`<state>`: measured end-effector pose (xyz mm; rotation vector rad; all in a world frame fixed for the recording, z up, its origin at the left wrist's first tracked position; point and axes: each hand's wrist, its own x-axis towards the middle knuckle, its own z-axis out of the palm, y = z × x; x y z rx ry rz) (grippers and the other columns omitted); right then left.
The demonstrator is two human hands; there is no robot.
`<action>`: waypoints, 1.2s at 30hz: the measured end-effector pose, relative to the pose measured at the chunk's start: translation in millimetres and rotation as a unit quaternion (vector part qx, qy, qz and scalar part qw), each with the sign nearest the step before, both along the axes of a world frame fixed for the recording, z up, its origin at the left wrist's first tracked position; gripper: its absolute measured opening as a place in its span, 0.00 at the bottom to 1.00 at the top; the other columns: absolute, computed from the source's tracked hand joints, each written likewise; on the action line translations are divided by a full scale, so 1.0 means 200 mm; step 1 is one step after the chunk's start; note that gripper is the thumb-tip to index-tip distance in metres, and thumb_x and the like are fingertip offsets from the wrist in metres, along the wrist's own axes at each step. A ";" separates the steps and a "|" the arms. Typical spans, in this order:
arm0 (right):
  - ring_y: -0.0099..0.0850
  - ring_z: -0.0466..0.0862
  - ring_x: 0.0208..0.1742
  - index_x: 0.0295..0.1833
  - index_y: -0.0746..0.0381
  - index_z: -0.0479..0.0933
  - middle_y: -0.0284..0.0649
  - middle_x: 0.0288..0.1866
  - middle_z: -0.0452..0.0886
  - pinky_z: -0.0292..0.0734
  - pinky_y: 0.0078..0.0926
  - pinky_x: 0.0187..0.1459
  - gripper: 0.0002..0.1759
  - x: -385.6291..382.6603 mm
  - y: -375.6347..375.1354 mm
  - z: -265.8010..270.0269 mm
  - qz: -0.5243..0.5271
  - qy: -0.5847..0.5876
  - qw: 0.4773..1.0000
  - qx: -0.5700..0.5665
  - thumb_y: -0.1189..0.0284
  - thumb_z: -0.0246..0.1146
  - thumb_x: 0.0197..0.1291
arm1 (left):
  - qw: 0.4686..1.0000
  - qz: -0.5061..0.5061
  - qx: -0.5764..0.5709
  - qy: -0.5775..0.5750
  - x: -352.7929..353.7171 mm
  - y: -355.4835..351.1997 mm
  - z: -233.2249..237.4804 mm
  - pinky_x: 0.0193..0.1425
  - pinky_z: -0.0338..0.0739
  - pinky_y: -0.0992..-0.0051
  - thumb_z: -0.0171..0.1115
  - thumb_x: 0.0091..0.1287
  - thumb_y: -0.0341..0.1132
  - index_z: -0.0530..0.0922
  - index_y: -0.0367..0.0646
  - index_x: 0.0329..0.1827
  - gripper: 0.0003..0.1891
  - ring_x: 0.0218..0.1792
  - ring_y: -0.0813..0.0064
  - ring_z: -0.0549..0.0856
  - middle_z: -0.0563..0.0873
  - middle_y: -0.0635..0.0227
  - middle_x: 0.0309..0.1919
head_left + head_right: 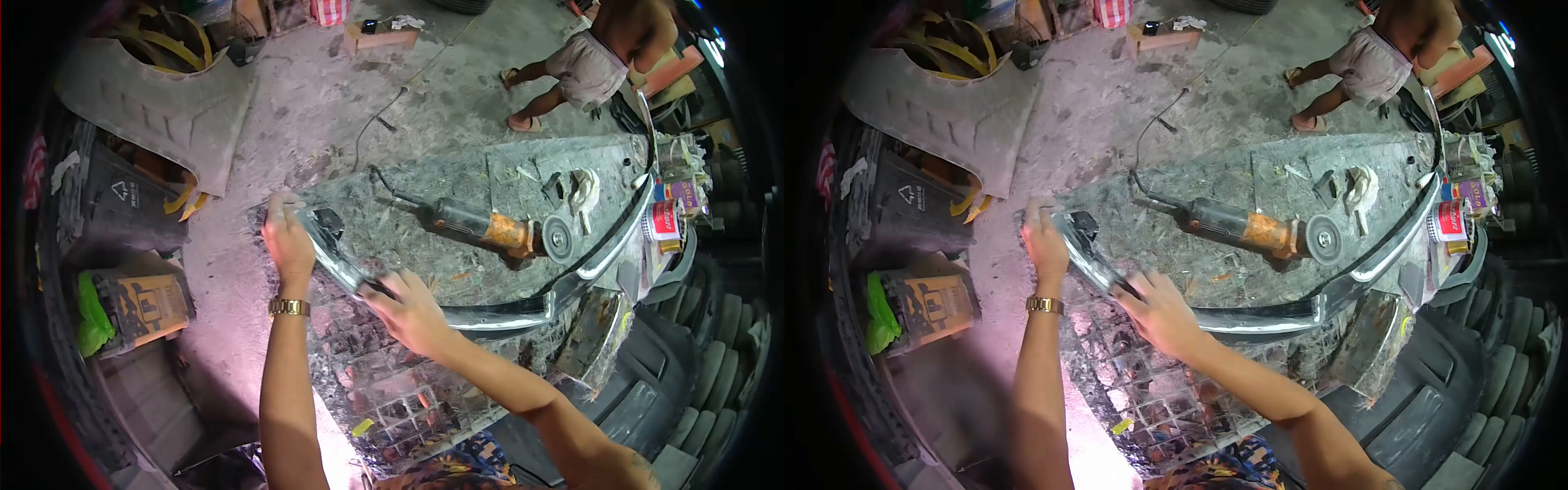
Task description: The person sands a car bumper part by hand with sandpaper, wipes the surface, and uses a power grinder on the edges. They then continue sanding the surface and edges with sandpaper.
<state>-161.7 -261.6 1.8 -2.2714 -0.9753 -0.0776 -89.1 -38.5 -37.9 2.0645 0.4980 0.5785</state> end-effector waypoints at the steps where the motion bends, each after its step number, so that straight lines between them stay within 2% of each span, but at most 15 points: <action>1: 0.43 0.76 0.47 0.59 0.61 0.78 0.41 0.51 0.74 0.74 0.41 0.48 0.24 -0.02 -0.03 0.00 0.012 0.017 1.000 0.001 0.78 0.69 0.54 | 1.000 0.008 -0.019 -0.002 0.01 0.00 0.00 0.47 0.79 0.60 0.47 0.72 0.26 0.79 0.39 0.44 0.09 0.39 0.56 0.87 0.88 0.54 0.36; 2: 0.43 0.76 0.47 0.59 0.61 0.78 0.41 0.51 0.74 0.74 0.41 0.48 0.24 -0.02 -0.01 -0.02 0.014 0.018 1.000 0.001 0.78 0.69 0.54 | 0.999 0.014 -0.039 -0.001 0.01 -0.01 -0.01 0.47 0.79 0.60 0.47 0.72 0.26 0.79 0.39 0.44 0.09 0.39 0.55 0.87 0.88 0.54 0.36; 6: 0.44 0.75 0.49 0.60 0.61 0.78 0.43 0.51 0.73 0.72 0.42 0.50 0.28 -0.03 0.01 -0.01 -0.010 0.036 0.999 -0.031 0.79 0.71 0.50 | 0.999 -0.008 0.022 -0.022 0.00 0.01 -0.02 0.46 0.78 0.60 0.47 0.72 0.25 0.79 0.39 0.44 0.10 0.38 0.52 0.87 0.88 0.53 0.37; 8: 0.44 0.75 0.44 0.60 0.58 0.78 0.42 0.48 0.74 0.72 0.42 0.43 0.28 -0.06 0.01 -0.03 -0.017 0.023 1.000 0.003 0.82 0.71 0.51 | 1.000 -0.004 0.008 -0.026 0.01 0.00 0.00 0.46 0.78 0.59 0.47 0.72 0.25 0.79 0.39 0.45 0.10 0.38 0.52 0.87 0.88 0.53 0.37; 9: 0.45 0.75 0.49 0.58 0.61 0.76 0.43 0.50 0.72 0.72 0.43 0.50 0.27 -0.05 0.02 -0.01 -0.008 0.041 0.999 -0.023 0.80 0.71 0.50 | 1.000 0.006 -0.013 -0.022 0.01 -0.01 0.01 0.46 0.78 0.58 0.47 0.72 0.24 0.79 0.39 0.45 0.10 0.38 0.52 0.87 0.88 0.53 0.38; 15: 0.45 0.74 0.49 0.56 0.62 0.77 0.44 0.50 0.73 0.71 0.43 0.48 0.23 -0.02 0.03 0.01 0.001 0.035 0.999 -0.019 0.79 0.69 0.52 | 0.999 0.014 -0.034 -0.016 0.01 -0.01 0.00 0.48 0.79 0.59 0.48 0.72 0.24 0.79 0.39 0.46 0.10 0.39 0.53 0.88 0.89 0.52 0.38; 22: 0.46 0.75 0.46 0.53 0.63 0.78 0.45 0.48 0.74 0.71 0.43 0.47 0.18 -0.01 0.09 -0.02 -0.040 0.032 0.999 0.013 0.79 0.67 0.55 | 1.000 0.000 -0.019 -0.016 0.02 0.01 -0.01 0.48 0.79 0.58 0.47 0.72 0.24 0.79 0.40 0.48 0.11 0.39 0.55 0.88 0.89 0.53 0.37; 25: 0.48 0.76 0.47 0.51 0.62 0.79 0.47 0.47 0.75 0.73 0.44 0.49 0.14 0.24 0.21 0.04 -0.022 0.034 0.998 0.043 0.78 0.67 0.58 | 1.000 -0.003 -0.024 0.005 0.00 0.00 0.00 0.49 0.79 0.60 0.48 0.74 0.25 0.78 0.40 0.50 0.10 0.41 0.54 0.88 0.89 0.54 0.39; 27: 0.50 0.78 0.50 0.49 0.62 0.80 0.48 0.48 0.76 0.75 0.45 0.52 0.10 0.34 0.14 0.14 -0.056 0.099 0.984 0.137 0.75 0.67 0.63 | 0.997 0.013 -0.060 0.054 0.01 0.01 0.04 0.59 0.77 0.58 0.49 0.75 0.27 0.78 0.40 0.56 0.12 0.53 0.53 0.86 0.87 0.50 0.50; 28: 0.50 0.79 0.53 0.48 0.62 0.81 0.48 0.49 0.78 0.76 0.44 0.54 0.08 0.33 0.05 0.21 -0.099 0.122 0.976 0.153 0.73 0.68 0.65 | 0.997 0.010 -0.053 0.053 0.02 0.01 0.02 0.59 0.77 0.58 0.49 0.75 0.27 0.78 0.40 0.56 0.12 0.53 0.53 0.86 0.87 0.50 0.50; 30: 0.44 0.81 0.54 0.52 0.64 0.83 0.47 0.51 0.79 0.76 0.37 0.56 0.11 0.26 -0.18 0.27 -0.157 0.171 0.952 0.198 0.74 0.69 0.65 | 0.977 0.053 0.208 -0.007 0.01 0.04 -0.04 0.71 0.69 0.54 0.50 0.75 0.28 0.78 0.37 0.62 0.16 0.66 0.52 0.78 0.82 0.48 0.62; 31: 0.40 0.81 0.52 0.52 0.66 0.83 0.46 0.50 0.79 0.76 0.33 0.55 0.12 0.20 -0.27 0.29 -0.189 0.198 0.936 0.221 0.75 0.69 0.64 | 0.975 0.050 0.217 -0.009 -0.02 0.06 0.04 0.71 0.69 0.54 0.50 0.75 0.28 0.78 0.37 0.62 0.16 0.66 0.52 0.78 0.82 0.48 0.62; 33: 0.33 0.79 0.50 0.51 0.71 0.83 0.42 0.46 0.77 0.73 0.27 0.53 0.12 0.10 -0.43 0.27 -0.225 0.173 0.935 0.214 0.77 0.69 0.64 | 0.930 -0.151 0.333 0.022 -0.18 0.07 0.23 0.79 0.60 0.50 0.54 0.72 0.29 0.76 0.34 0.66 0.20 0.73 0.51 0.71 0.78 0.48 0.68; 34: 0.32 0.77 0.48 0.50 0.70 0.83 0.41 0.44 0.76 0.72 0.27 0.52 0.12 0.03 -0.46 0.33 -0.259 0.230 0.909 0.230 0.76 0.69 0.64 | 0.927 -0.156 0.341 0.024 -0.24 0.08 0.25 0.79 0.60 0.50 0.54 0.72 0.29 0.76 0.34 0.66 0.20 0.73 0.51 0.71 0.78 0.48 0.68; 36: 0.31 0.76 0.47 0.49 0.70 0.82 0.40 0.43 0.75 0.71 0.28 0.52 0.11 -0.07 -0.53 0.26 -0.284 0.282 0.873 0.277 0.76 0.70 0.64 | 0.842 -0.305 0.440 0.062 -0.38 0.09 0.27 0.82 0.59 0.51 0.60 0.66 0.28 0.76 0.33 0.67 0.24 0.75 0.53 0.71 0.78 0.51 0.69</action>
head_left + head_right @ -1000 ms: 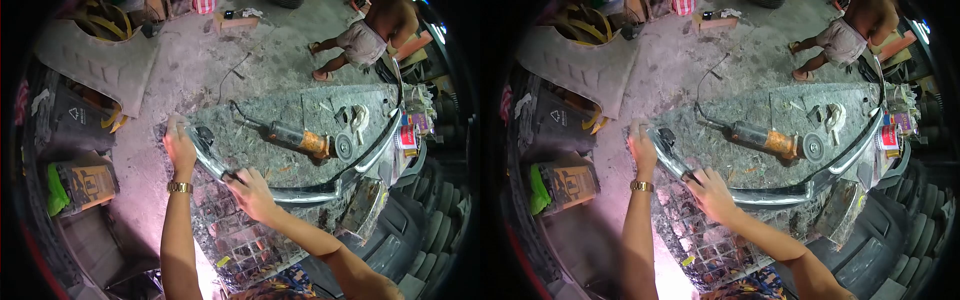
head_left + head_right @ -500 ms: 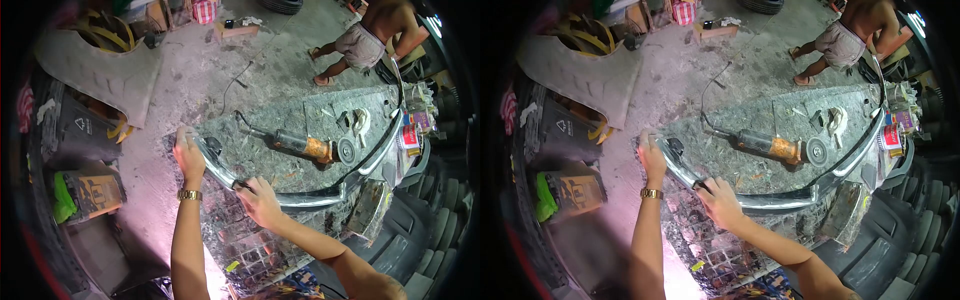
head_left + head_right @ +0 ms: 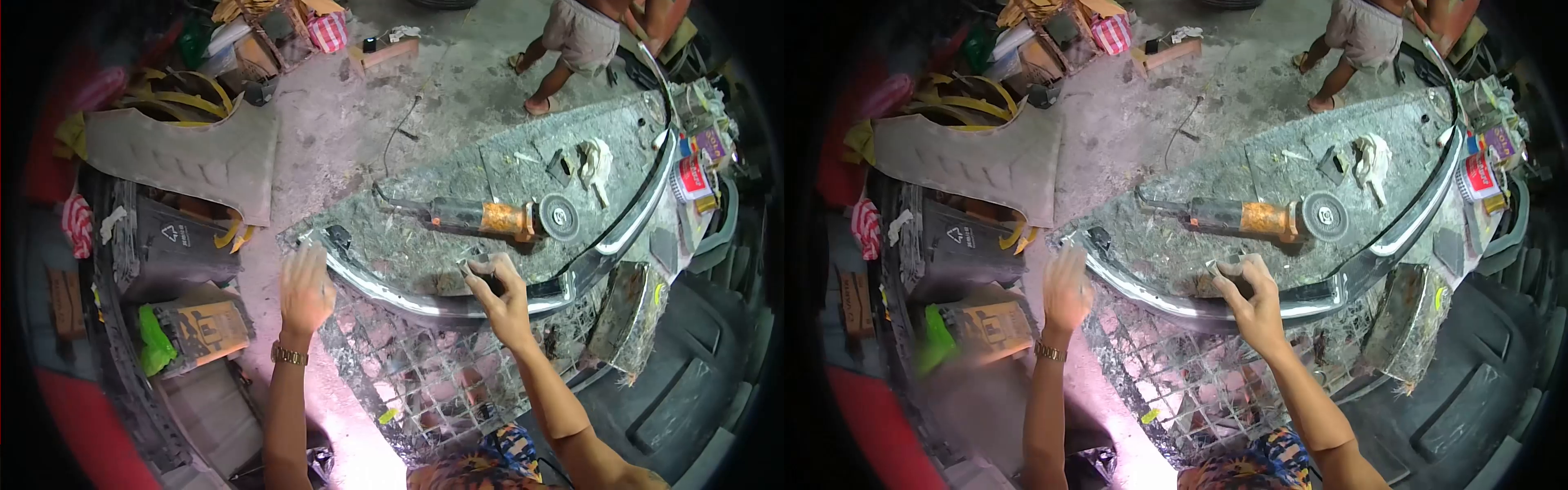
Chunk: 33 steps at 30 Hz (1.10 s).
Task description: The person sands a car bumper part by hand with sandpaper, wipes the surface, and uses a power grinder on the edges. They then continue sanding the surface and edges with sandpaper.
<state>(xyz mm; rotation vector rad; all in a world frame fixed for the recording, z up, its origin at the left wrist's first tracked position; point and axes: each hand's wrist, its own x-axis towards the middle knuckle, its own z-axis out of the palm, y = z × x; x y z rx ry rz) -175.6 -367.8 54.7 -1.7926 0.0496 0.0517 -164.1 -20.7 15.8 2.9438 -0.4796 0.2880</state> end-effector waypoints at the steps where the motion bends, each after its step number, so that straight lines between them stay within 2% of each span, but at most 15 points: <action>1: 0.31 0.76 0.47 0.49 0.70 0.82 0.40 0.43 0.75 0.71 0.28 0.52 0.11 -0.04 -0.01 -0.01 -0.003 0.005 1.000 0.008 0.76 0.70 0.64 | 1.000 -0.003 0.008 0.005 -0.05 -0.03 0.00 0.82 0.59 0.51 0.60 0.66 0.28 0.76 0.33 0.67 0.24 0.75 0.53 0.71 0.78 0.51 0.69; 4: 0.32 0.76 0.48 0.48 0.70 0.82 0.41 0.43 0.76 0.70 0.28 0.53 0.11 -0.10 -0.05 0.02 -0.008 -0.007 0.999 0.032 0.76 0.70 0.64 | 0.997 -0.075 -0.017 0.014 -0.19 -0.17 -0.09 0.84 0.56 0.55 0.65 0.59 0.29 0.76 0.33 0.68 0.30 0.77 0.56 0.70 0.77 0.53 0.71; 5: 0.32 0.76 0.48 0.49 0.69 0.82 0.41 0.43 0.76 0.70 0.28 0.54 0.11 -0.11 -0.07 0.03 -0.012 -0.016 0.999 0.040 0.76 0.70 0.63 | 0.946 0.009 -0.306 0.110 -0.29 -0.25 -0.21 0.85 0.55 0.57 0.65 0.59 0.29 0.75 0.34 0.70 0.31 0.77 0.57 0.70 0.76 0.53 0.73; 6: 0.32 0.76 0.49 0.49 0.69 0.82 0.41 0.44 0.76 0.70 0.28 0.54 0.11 -0.12 -0.08 0.03 -0.015 -0.026 0.998 0.049 0.76 0.70 0.63 | 0.797 0.097 -0.563 0.193 -0.39 -0.31 -0.28 0.86 0.55 0.59 0.65 0.60 0.29 0.74 0.35 0.72 0.33 0.77 0.58 0.69 0.75 0.53 0.74; 8: 0.32 0.76 0.50 0.49 0.69 0.83 0.41 0.45 0.76 0.69 0.28 0.56 0.11 -0.14 -0.13 0.04 -0.025 -0.022 0.997 0.075 0.76 0.70 0.63 | 0.824 -0.063 -0.490 0.279 -0.57 -0.39 -0.30 0.87 0.54 0.61 0.64 0.63 0.30 0.71 0.36 0.75 0.34 0.78 0.58 0.68 0.73 0.52 0.76; 9: 0.32 0.76 0.51 0.49 0.69 0.83 0.41 0.45 0.76 0.69 0.28 0.56 0.11 -0.14 -0.16 0.06 -0.028 -0.020 0.996 0.080 0.76 0.70 0.63 | 0.828 -0.063 -0.483 0.278 -0.58 -0.49 -0.22 0.87 0.54 0.61 0.64 0.63 0.30 0.71 0.36 0.75 0.34 0.78 0.58 0.68 0.73 0.52 0.76; 10: 0.32 0.76 0.52 0.49 0.69 0.83 0.41 0.45 0.76 0.69 0.28 0.57 0.11 -0.15 -0.19 0.08 -0.032 -0.017 0.996 0.086 0.76 0.71 0.63 | 0.915 -0.170 -0.266 0.249 -0.60 -0.61 -0.07 0.85 0.57 0.60 0.61 0.65 0.30 0.70 0.36 0.76 0.33 0.79 0.57 0.68 0.70 0.51 0.77; 11: 0.32 0.76 0.52 0.48 0.69 0.84 0.41 0.46 0.77 0.68 0.28 0.58 0.11 -0.15 -0.22 0.10 -0.035 0.008 0.995 0.092 0.76 0.71 0.62 | 0.941 -0.267 -0.031 0.205 -0.61 -0.67 0.03 0.83 0.60 0.60 0.58 0.67 0.31 0.68 0.37 0.77 0.32 0.79 0.57 0.67 0.67 0.50 0.79; 14: 0.32 0.76 0.53 0.48 0.69 0.84 0.41 0.46 0.77 0.68 0.28 0.58 0.11 -0.17 -0.30 0.12 -0.044 0.001 0.994 0.104 0.76 0.71 0.61 | 0.977 -0.162 -0.104 0.092 -0.48 -0.56 -0.12 0.83 0.60 0.57 0.58 0.65 0.30 0.70 0.36 0.76 0.32 0.79 0.55 0.68 0.70 0.49 0.77; 20: 0.31 0.76 0.52 0.49 0.69 0.84 0.39 0.47 0.77 0.69 0.27 0.58 0.12 -0.23 -0.42 0.14 -0.070 -0.007 0.988 0.141 0.78 0.70 0.61 | 0.979 -0.056 0.192 0.038 -0.18 -0.17 0.06 0.79 0.62 0.50 0.52 0.69 0.26 0.72 0.32 0.71 0.26 0.75 0.54 0.71 0.76 0.46 0.69; 22: 0.30 0.76 0.52 0.50 0.69 0.84 0.39 0.47 0.77 0.69 0.27 0.57 0.12 -0.24 -0.45 0.13 -0.072 -0.013 0.989 0.129 0.78 0.70 0.61 | 0.949 0.001 0.309 0.064 0.01 0.00 0.04 0.81 0.59 0.53 0.50 0.70 0.28 0.69 0.33 0.74 0.28 0.77 0.57 0.69 0.74 0.54 0.74; 25: 0.29 0.76 0.52 0.49 0.69 0.84 0.39 0.46 0.77 0.69 0.27 0.57 0.12 -0.26 -0.48 0.12 -0.066 -0.005 0.988 0.139 0.77 0.70 0.61 | 0.939 0.038 0.326 0.101 0.17 -0.03 0.12 0.81 0.60 0.56 0.51 0.70 0.29 0.70 0.32 0.72 0.26 0.74 0.56 0.71 0.74 0.49 0.73; 29: 0.28 0.75 0.51 0.48 0.69 0.83 0.38 0.46 0.75 0.68 0.25 0.56 0.11 -0.27 -0.52 0.10 -0.075 0.019 0.985 0.152 0.76 0.71 0.61 | 0.937 0.074 0.331 0.086 0.03 -0.20 0.01 0.80 0.61 0.54 0.51 0.71 0.28 0.70 0.30 0.71 0.25 0.74 0.53 0.71 0.74 0.43 0.71; 31: 0.28 0.75 0.51 0.48 0.69 0.83 0.37 0.45 0.75 0.68 0.24 0.56 0.11 -0.25 -0.51 0.14 -0.070 0.031 0.985 0.152 0.76 0.71 0.61 | 0.978 0.079 0.185 0.046 -0.16 -0.42 -0.04 0.80 0.63 0.53 0.50 0.70 0.23 0.68 0.25 0.71 0.25 0.72 0.48 0.73 0.74 0.41 0.69; 33: 0.25 0.76 0.51 0.49 0.69 0.83 0.36 0.47 0.77 0.69 0.23 0.56 0.11 -0.25 -0.50 0.14 -0.059 0.032 0.983 0.170 0.75 0.71 0.64 | 0.997 -0.008 0.064 0.047 -0.47 -0.64 -0.12 0.83 0.59 0.52 0.50 0.69 0.19 0.66 0.30 0.75 0.29 0.77 0.49 0.68 0.71 0.42 0.74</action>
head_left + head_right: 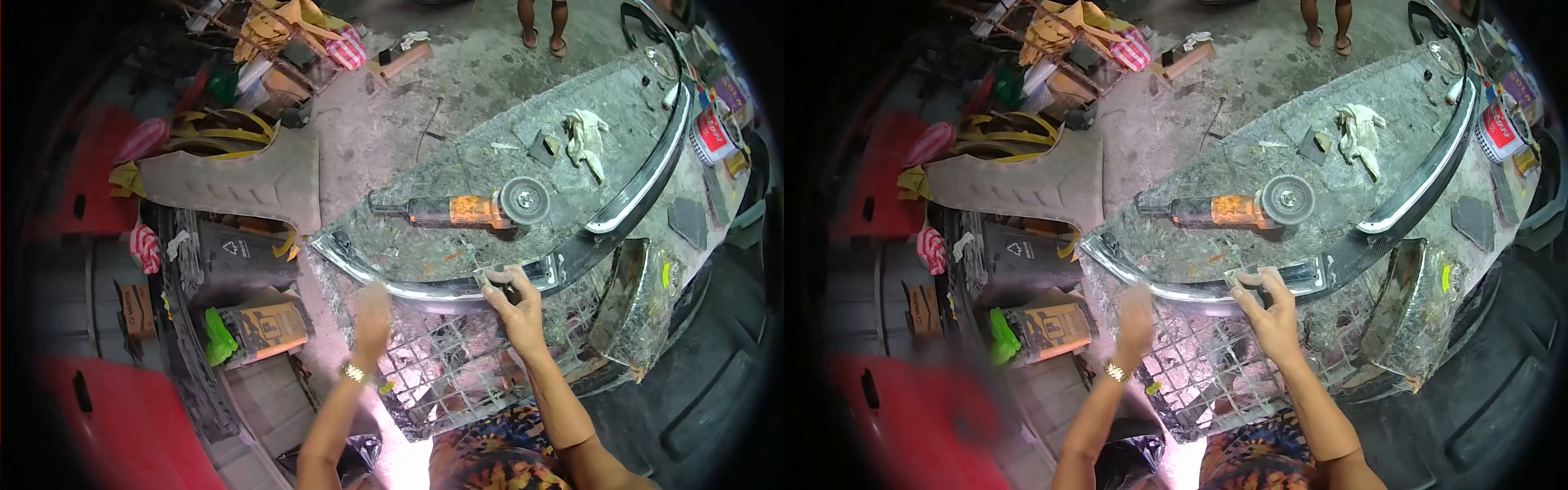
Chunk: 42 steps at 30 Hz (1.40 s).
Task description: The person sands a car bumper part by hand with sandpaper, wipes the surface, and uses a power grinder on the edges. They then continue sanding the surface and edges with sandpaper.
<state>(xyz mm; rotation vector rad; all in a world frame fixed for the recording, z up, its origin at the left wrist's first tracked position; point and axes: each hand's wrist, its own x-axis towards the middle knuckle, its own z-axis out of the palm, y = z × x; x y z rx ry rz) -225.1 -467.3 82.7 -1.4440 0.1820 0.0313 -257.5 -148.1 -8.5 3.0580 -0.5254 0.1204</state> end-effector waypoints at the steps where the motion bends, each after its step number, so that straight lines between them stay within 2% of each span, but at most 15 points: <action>1: 0.25 0.76 0.51 0.49 0.69 0.83 0.36 0.47 0.77 0.69 0.23 0.56 0.11 0.00 0.01 0.00 0.003 -0.002 1.000 -0.002 0.75 0.71 0.64 | 0.994 -0.046 -0.032 0.097 -0.11 -0.13 0.04 0.84 0.57 0.51 0.51 0.68 0.19 0.67 0.35 0.76 0.30 0.78 0.50 0.67 0.70 0.45 0.75; 3: 0.24 0.78 0.52 0.50 0.67 0.83 0.34 0.50 0.82 0.71 0.24 0.58 0.10 -0.01 0.03 0.01 0.037 0.090 0.986 0.137 0.74 0.70 0.66 | 0.974 -0.120 -0.089 0.170 -0.31 -0.40 0.22 0.84 0.55 0.46 0.53 0.65 0.19 0.72 0.47 0.75 0.32 0.79 0.54 0.67 0.70 0.52 0.77; 5: 0.22 0.81 0.51 0.53 0.63 0.84 0.34 0.52 0.86 0.75 0.24 0.58 0.11 -0.06 0.07 0.02 0.071 0.149 0.959 0.231 0.72 0.70 0.67 | 0.962 -0.063 -0.195 0.183 -0.41 -0.52 0.40 0.82 0.60 0.50 0.54 0.68 0.20 0.73 0.43 0.74 0.29 0.77 0.58 0.70 0.71 0.51 0.76; 7: 0.22 0.81 0.51 0.54 0.63 0.84 0.35 0.53 0.86 0.76 0.23 0.56 0.13 -0.13 0.13 0.01 0.105 0.175 0.955 0.214 0.71 0.71 0.67 | 0.782 0.208 -0.496 0.313 -0.52 -0.55 0.43 0.80 0.64 0.52 0.55 0.74 0.25 0.67 0.40 0.79 0.28 0.77 0.61 0.70 0.70 0.53 0.78; 8: 0.22 0.81 0.51 0.55 0.64 0.84 0.35 0.53 0.86 0.76 0.23 0.55 0.14 -0.18 0.17 0.02 0.127 0.200 0.947 0.215 0.70 0.71 0.67 | 0.698 0.239 -0.615 0.280 -0.57 -0.56 0.41 0.77 0.69 0.61 0.52 0.80 0.31 0.64 0.34 0.79 0.26 0.76 0.62 0.71 0.68 0.53 0.78; 9: 0.27 0.81 0.52 0.55 0.65 0.83 0.37 0.50 0.85 0.75 0.26 0.56 0.16 -0.24 0.24 -0.02 0.135 0.134 0.970 0.153 0.70 0.72 0.65 | 0.692 0.236 -0.623 0.278 -0.59 -0.60 0.47 0.77 0.69 0.61 0.52 0.80 0.31 0.64 0.34 0.79 0.26 0.76 0.62 0.71 0.68 0.53 0.78; 11: 0.34 0.80 0.56 0.55 0.67 0.82 0.42 0.52 0.81 0.73 0.31 0.59 0.17 -0.39 0.34 -0.06 0.178 -0.012 0.984 -0.025 0.69 0.71 0.66 | 0.498 0.341 -0.771 0.202 -0.62 -0.67 0.62 0.77 0.69 0.65 0.50 0.81 0.31 0.64 0.30 0.79 0.25 0.75 0.63 0.73 0.71 0.54 0.76; 12: 0.37 0.79 0.57 0.55 0.66 0.82 0.45 0.53 0.79 0.73 0.33 0.60 0.16 -0.45 0.41 -0.02 0.171 -0.023 0.984 -0.034 0.69 0.69 0.66 | 0.483 0.368 -0.770 0.194 -0.69 -0.64 0.56 0.76 0.69 0.69 0.53 0.81 0.31 0.61 0.32 0.81 0.28 0.74 0.64 0.73 0.71 0.54 0.76; 13: 0.41 0.78 0.59 0.55 0.66 0.82 0.48 0.54 0.76 0.72 0.35 0.61 0.15 -0.52 0.48 0.01 0.163 -0.035 0.985 -0.041 0.69 0.68 0.67 | 0.478 0.362 -0.776 0.194 -0.73 -0.63 0.56 0.76 0.69 0.69 0.53 0.81 0.31 0.61 0.32 0.81 0.28 0.74 0.64 0.73 0.71 0.54 0.76; 14: 0.42 0.74 0.66 0.58 0.63 0.82 0.50 0.65 0.72 0.69 0.37 0.66 0.15 -0.58 0.51 0.00 0.191 -0.037 0.979 -0.069 0.73 0.66 0.68 | 0.556 0.364 -0.730 0.159 -0.76 -0.61 0.57 0.76 0.69 0.68 0.54 0.80 0.30 0.61 0.32 0.81 0.28 0.73 0.65 0.74 0.72 0.55 0.75; 16: 0.45 0.73 0.67 0.58 0.63 0.82 0.50 0.66 0.72 0.67 0.40 0.67 0.15 -0.68 0.58 -0.04 0.188 -0.100 0.970 -0.119 0.73 0.66 0.68 | 0.653 0.363 -0.658 0.098 -0.84 -0.56 0.55 0.74 0.70 0.68 0.56 0.79 0.28 0.63 0.31 0.79 0.27 0.70 0.68 0.75 0.75 0.56 0.72; 23: 0.48 0.73 0.57 0.58 0.56 0.84 0.52 0.65 0.71 0.67 0.44 0.60 0.18 -0.90 0.66 0.15 0.188 -0.288 0.869 -0.356 0.71 0.72 0.61 | 0.598 0.322 -0.733 0.035 -1.08 -0.41 0.59 0.69 0.74 0.73 0.57 0.78 0.27 0.67 0.31 0.75 0.24 0.65 0.71 0.80 0.80 0.59 0.67; 30: 0.48 0.79 0.53 0.57 0.60 0.82 0.52 0.65 0.70 0.77 0.42 0.55 0.18 -1.09 0.74 0.29 0.167 -0.262 0.906 -0.287 0.73 0.73 0.61 | 0.539 0.261 -0.800 0.033 -1.25 -0.34 0.71 0.67 0.74 0.73 0.58 0.78 0.28 0.75 0.28 0.69 0.20 0.61 0.73 0.80 0.83 0.58 0.63; 37: 0.52 0.77 0.64 0.56 0.65 0.81 0.54 0.72 0.67 0.75 0.41 0.65 0.17 -1.27 0.74 0.31 0.156 -0.272 0.907 -0.282 0.73 0.70 0.63 | 0.439 0.233 -0.866 0.059 -1.38 -0.33 0.66 0.67 0.75 0.73 0.55 0.77 0.25 0.72 0.27 0.72 0.22 0.62 0.72 0.80 0.82 0.59 0.64; 42: 0.39 0.79 0.63 0.51 0.67 0.83 0.49 0.67 0.72 0.77 0.33 0.60 0.14 -1.30 0.71 0.30 0.162 -0.122 0.960 -0.193 0.72 0.68 0.62 | 0.384 0.249 -0.881 0.118 -1.48 -0.28 0.62 0.67 0.75 0.72 0.56 0.77 0.28 0.72 0.30 0.73 0.22 0.61 0.72 0.82 0.82 0.61 0.63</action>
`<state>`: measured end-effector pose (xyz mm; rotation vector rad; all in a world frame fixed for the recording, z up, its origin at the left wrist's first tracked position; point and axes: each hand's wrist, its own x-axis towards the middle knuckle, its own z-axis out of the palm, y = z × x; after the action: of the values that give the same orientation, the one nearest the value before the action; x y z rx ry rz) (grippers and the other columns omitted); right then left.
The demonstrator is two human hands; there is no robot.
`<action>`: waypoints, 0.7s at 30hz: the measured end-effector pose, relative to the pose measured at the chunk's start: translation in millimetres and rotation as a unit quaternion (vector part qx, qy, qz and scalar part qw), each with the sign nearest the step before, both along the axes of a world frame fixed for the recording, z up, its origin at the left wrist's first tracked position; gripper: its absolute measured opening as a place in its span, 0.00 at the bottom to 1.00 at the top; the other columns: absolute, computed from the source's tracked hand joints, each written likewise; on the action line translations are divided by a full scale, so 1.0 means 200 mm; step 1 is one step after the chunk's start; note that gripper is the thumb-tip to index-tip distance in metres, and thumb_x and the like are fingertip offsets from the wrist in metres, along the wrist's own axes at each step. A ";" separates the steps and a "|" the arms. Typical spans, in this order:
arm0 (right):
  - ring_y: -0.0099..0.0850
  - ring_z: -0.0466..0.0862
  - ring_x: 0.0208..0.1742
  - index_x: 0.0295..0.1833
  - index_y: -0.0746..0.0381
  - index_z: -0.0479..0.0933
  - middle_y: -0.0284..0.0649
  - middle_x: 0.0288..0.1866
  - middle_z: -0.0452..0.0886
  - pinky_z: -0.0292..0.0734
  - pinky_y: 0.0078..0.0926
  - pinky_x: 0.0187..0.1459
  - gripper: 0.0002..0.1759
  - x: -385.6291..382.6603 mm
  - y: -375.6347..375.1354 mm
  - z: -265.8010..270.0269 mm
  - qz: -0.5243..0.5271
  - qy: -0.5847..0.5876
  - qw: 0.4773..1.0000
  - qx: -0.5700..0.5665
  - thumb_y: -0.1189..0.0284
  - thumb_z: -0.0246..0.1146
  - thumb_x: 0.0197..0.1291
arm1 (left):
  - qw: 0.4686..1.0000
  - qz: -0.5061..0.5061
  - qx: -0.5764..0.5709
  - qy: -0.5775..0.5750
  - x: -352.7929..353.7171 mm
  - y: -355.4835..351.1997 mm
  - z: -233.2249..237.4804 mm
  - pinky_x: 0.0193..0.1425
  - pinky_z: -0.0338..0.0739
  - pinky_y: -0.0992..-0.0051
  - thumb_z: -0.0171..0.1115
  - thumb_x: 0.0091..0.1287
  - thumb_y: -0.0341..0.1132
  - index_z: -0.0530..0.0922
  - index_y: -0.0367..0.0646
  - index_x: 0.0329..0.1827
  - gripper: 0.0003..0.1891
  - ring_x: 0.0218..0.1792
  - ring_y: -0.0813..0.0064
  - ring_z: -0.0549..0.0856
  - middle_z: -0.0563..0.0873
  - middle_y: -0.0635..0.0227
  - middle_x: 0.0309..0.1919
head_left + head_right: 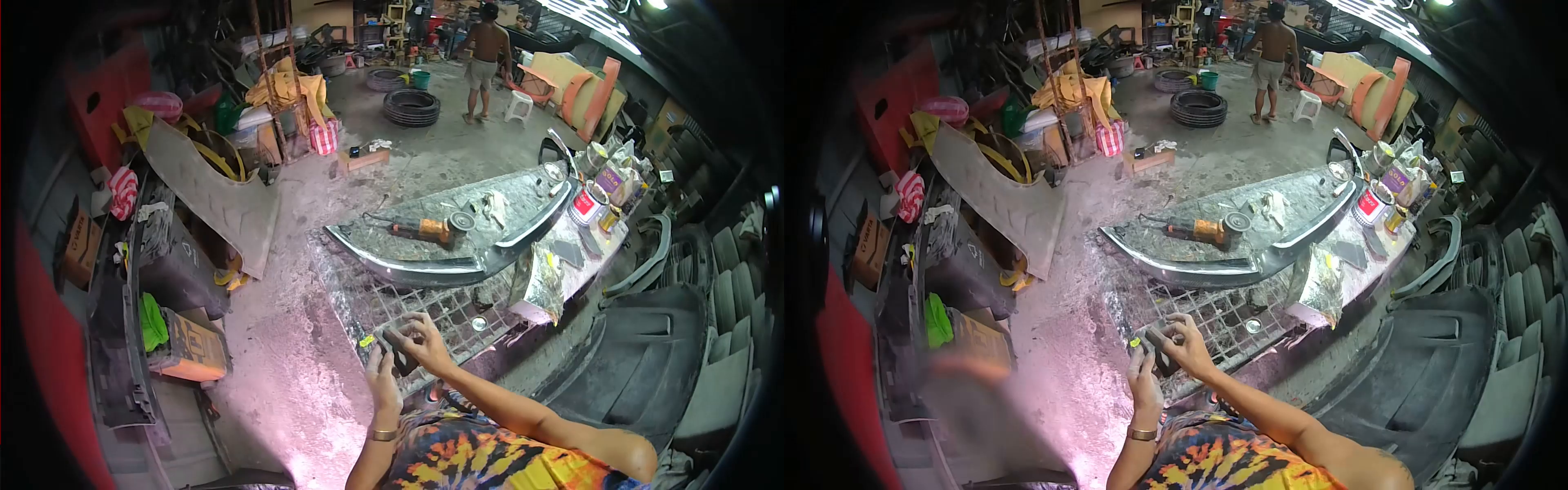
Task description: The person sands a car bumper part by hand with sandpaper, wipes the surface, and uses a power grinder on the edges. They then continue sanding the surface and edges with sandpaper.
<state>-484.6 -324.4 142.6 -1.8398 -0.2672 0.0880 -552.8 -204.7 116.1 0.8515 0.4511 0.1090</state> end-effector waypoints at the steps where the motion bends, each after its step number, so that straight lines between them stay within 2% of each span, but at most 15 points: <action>1: 0.39 0.79 0.61 0.51 0.68 0.83 0.50 0.65 0.74 0.76 0.31 0.59 0.15 0.03 -0.02 -0.06 0.005 0.006 1.000 0.021 0.69 0.68 0.64 | 1.000 -0.001 0.001 -0.001 -0.01 0.01 -0.03 0.67 0.75 0.72 0.56 0.77 0.28 0.72 0.30 0.73 0.22 0.61 0.72 0.82 0.82 0.61 0.63; 2: 0.33 0.82 0.55 0.49 0.68 0.83 0.45 0.55 0.82 0.77 0.26 0.54 0.14 0.05 -0.02 -0.15 0.011 -0.019 0.998 0.058 0.69 0.65 0.65 | 1.000 0.025 -0.002 -0.011 -0.01 0.01 -0.07 0.67 0.75 0.72 0.56 0.77 0.29 0.72 0.29 0.72 0.22 0.61 0.72 0.82 0.82 0.60 0.63; 3: 0.33 0.82 0.55 0.49 0.68 0.83 0.45 0.55 0.82 0.77 0.26 0.54 0.14 0.04 -0.02 -0.12 0.009 -0.019 0.998 0.060 0.69 0.65 0.65 | 0.999 0.049 -0.004 -0.021 -0.01 0.01 -0.06 0.68 0.74 0.71 0.56 0.77 0.29 0.71 0.29 0.72 0.22 0.61 0.71 0.82 0.82 0.59 0.63; 4: 0.31 0.83 0.51 0.47 0.68 0.83 0.42 0.49 0.83 0.76 0.24 0.52 0.12 0.04 -0.01 -0.10 0.000 0.070 0.991 0.111 0.70 0.64 0.66 | 0.999 0.048 -0.008 0.001 -0.03 0.01 0.02 0.70 0.73 0.70 0.55 0.77 0.29 0.70 0.27 0.72 0.23 0.63 0.70 0.81 0.81 0.56 0.65; 6: 0.25 0.83 0.39 0.48 0.65 0.83 0.35 0.36 0.84 0.76 0.22 0.45 0.10 0.07 -0.03 -0.13 -0.024 0.190 0.963 0.189 0.72 0.61 0.68 | 0.997 0.074 0.033 0.013 -0.01 -0.01 -0.12 0.68 0.74 0.72 0.56 0.77 0.29 0.71 0.26 0.72 0.23 0.61 0.71 0.81 0.81 0.57 0.64; 7: 0.25 0.83 0.39 0.48 0.65 0.83 0.35 0.36 0.84 0.76 0.22 0.45 0.10 0.10 -0.05 -0.16 -0.023 0.192 0.962 0.192 0.72 0.61 0.68 | 0.992 0.101 0.071 0.027 -0.01 -0.02 -0.14 0.66 0.75 0.74 0.56 0.77 0.30 0.71 0.25 0.72 0.23 0.60 0.71 0.81 0.81 0.57 0.64; 9: 0.21 0.80 0.37 0.54 0.64 0.82 0.35 0.37 0.83 0.74 0.22 0.40 0.13 0.14 -0.11 -0.19 -0.027 0.290 0.914 0.282 0.72 0.61 0.68 | 0.991 0.109 0.064 0.036 0.00 -0.03 -0.16 0.65 0.74 0.74 0.56 0.78 0.30 0.71 0.26 0.72 0.23 0.60 0.72 0.81 0.81 0.58 0.64; 10: 0.19 0.77 0.37 0.60 0.63 0.79 0.33 0.38 0.83 0.73 0.21 0.38 0.18 0.15 -0.15 -0.19 -0.021 0.327 0.888 0.323 0.66 0.64 0.69 | 0.991 0.116 0.052 0.046 0.01 -0.04 -0.15 0.64 0.74 0.75 0.56 0.78 0.30 0.71 0.28 0.72 0.23 0.60 0.72 0.81 0.81 0.58 0.64; 11: 0.19 0.77 0.37 0.60 0.63 0.79 0.33 0.38 0.83 0.73 0.21 0.38 0.18 0.16 -0.18 -0.21 -0.018 0.333 0.885 0.326 0.66 0.64 0.69 | 0.990 0.119 0.058 0.051 0.01 -0.05 -0.14 0.64 0.74 0.75 0.56 0.78 0.30 0.71 0.28 0.72 0.23 0.60 0.72 0.81 0.81 0.58 0.64; 13: 0.20 0.76 0.36 0.59 0.63 0.79 0.34 0.41 0.83 0.73 0.22 0.38 0.23 0.18 -0.24 -0.09 0.041 0.319 0.936 0.141 0.58 0.67 0.68 | 0.987 0.136 0.040 0.071 0.06 -0.11 -0.02 0.72 0.70 0.70 0.57 0.78 0.28 0.68 0.26 0.74 0.24 0.67 0.69 0.77 0.78 0.54 0.67; 14: 0.19 0.76 0.37 0.59 0.63 0.80 0.32 0.43 0.83 0.73 0.22 0.39 0.26 0.19 -0.27 -0.03 0.076 0.300 0.944 0.111 0.55 0.71 0.66 | 0.985 0.142 0.045 0.085 0.09 -0.14 -0.02 0.72 0.70 0.70 0.57 0.78 0.28 0.68 0.26 0.74 0.24 0.67 0.69 0.77 0.78 0.54 0.67; 15: 0.19 0.76 0.37 0.54 0.63 0.82 0.29 0.39 0.82 0.73 0.22 0.39 0.21 0.21 -0.30 -0.12 0.104 0.275 0.948 0.120 0.58 0.72 0.65 | 0.987 0.139 0.056 0.066 0.13 -0.16 -0.03 0.72 0.70 0.71 0.56 0.77 0.27 0.66 0.26 0.74 0.25 0.67 0.69 0.77 0.78 0.55 0.67; 17: 0.18 0.76 0.36 0.49 0.63 0.84 0.27 0.34 0.81 0.72 0.22 0.38 0.16 0.30 -0.38 -0.22 0.156 0.340 0.922 0.102 0.62 0.73 0.64 | 0.984 0.144 0.074 0.068 0.16 -0.23 -0.01 0.72 0.70 0.71 0.56 0.77 0.26 0.65 0.26 0.75 0.25 0.68 0.69 0.77 0.77 0.56 0.67; 19: 0.17 0.75 0.33 0.44 0.63 0.85 0.26 0.31 0.79 0.71 0.21 0.36 0.12 0.38 -0.45 -0.12 0.157 0.364 0.909 0.130 0.65 0.72 0.65 | 0.987 0.159 0.011 0.033 0.25 -0.30 0.04 0.73 0.70 0.70 0.57 0.77 0.25 0.62 0.29 0.77 0.28 0.67 0.70 0.77 0.76 0.56 0.68; 21: 0.18 0.74 0.31 0.43 0.64 0.85 0.26 0.31 0.79 0.71 0.24 0.35 0.10 0.48 -0.52 -0.10 0.174 0.333 0.920 0.116 0.68 0.71 0.65 | 0.987 0.150 0.028 0.049 0.30 -0.32 -0.07 0.76 0.67 0.68 0.57 0.76 0.25 0.58 0.29 0.79 0.30 0.71 0.66 0.74 0.73 0.54 0.72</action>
<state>-388.1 -428.3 121.6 -1.4120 -0.1101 0.8765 -493.0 -269.5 101.9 0.8413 0.6706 0.3603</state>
